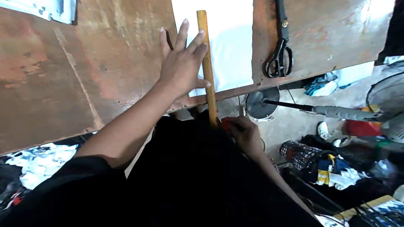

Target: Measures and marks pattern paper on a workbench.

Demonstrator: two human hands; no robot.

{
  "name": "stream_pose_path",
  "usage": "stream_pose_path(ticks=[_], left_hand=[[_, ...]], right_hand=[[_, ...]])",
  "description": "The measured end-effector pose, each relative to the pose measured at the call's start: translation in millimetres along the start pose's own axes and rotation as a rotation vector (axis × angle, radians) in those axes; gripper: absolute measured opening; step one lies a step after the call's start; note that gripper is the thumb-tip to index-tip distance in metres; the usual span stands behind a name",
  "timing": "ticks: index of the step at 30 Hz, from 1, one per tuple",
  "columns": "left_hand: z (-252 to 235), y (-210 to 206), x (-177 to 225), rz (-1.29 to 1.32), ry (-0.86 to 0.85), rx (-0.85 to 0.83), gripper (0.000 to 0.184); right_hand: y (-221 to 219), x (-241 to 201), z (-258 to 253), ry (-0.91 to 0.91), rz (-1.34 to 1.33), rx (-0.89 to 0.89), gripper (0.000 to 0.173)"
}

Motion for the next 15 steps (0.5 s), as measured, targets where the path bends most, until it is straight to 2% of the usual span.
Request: stream_pose_path(ticks=[3, 6, 11, 15], left_hand=[[-1, 4, 3, -0.019, 0.005, 0.040, 0.094], [1, 3, 7, -0.041, 0.042, 0.105, 0.096], [7, -4, 23, -0.064, 0.088, 0.172, 0.092], [12, -15, 35, -0.023, 0.156, 0.169, 0.076]], right_hand=[[-29, 30, -12, -0.138, -0.384, -0.201, 0.024], [-41, 36, -23, -0.124, -0.613, -0.400, 0.020], [-9, 55, -28, -0.004, -0.613, -0.504, 0.015], [8, 70, -31, 0.028, -0.525, -0.548, 0.015]])
Point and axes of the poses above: each hand's wrist, its own z-axis away from the middle knuckle, its own y-axis out of the back of the hand, x = y × z, the point moved 10 cm from there along -z, towards the middle knuckle
